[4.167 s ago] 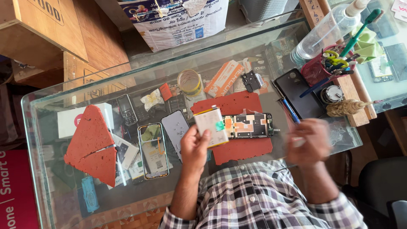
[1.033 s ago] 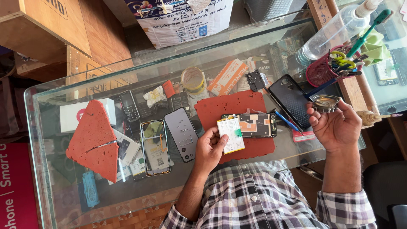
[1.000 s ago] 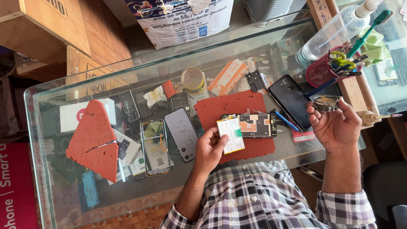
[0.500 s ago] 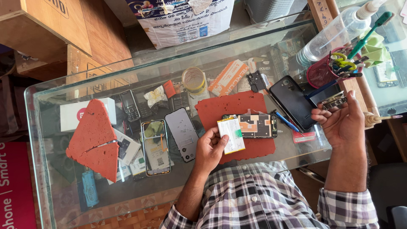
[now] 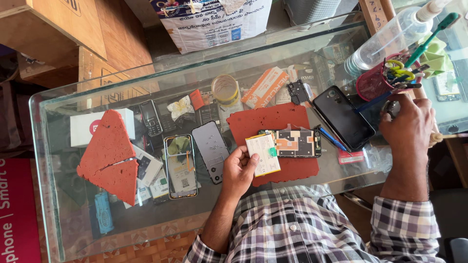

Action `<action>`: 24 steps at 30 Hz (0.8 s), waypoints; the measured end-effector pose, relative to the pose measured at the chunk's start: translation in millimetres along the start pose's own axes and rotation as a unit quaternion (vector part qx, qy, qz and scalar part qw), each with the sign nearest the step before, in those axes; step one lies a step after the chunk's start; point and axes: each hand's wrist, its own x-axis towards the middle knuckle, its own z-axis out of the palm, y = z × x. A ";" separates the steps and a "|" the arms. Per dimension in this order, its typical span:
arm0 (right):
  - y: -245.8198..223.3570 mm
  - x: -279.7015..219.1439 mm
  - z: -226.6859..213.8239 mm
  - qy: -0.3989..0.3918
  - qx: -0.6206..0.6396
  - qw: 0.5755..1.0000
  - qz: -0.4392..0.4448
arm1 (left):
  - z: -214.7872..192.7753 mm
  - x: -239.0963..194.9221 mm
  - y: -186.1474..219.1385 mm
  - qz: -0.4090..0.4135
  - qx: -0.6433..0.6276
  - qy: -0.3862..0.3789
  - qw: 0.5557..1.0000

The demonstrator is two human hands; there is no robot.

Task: The person removes a battery from a partially disassembled mobile phone and then uses a screwdriver to secure internal components.

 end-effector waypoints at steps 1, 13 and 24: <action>5.4 2.0 5.7 0.001 -0.008 1.000 -0.004 | -0.7 0.3 -0.6 0.012 -0.004 0.001 1.000; -7.7 -1.6 12.9 0.013 -0.021 0.999 -0.030 | -2.3 3.0 1.9 0.006 0.009 0.020 1.000; -97.1 -27.4 -47.6 0.097 0.174 0.966 -0.165 | -31.6 18.8 -52.8 -0.010 0.033 0.034 0.999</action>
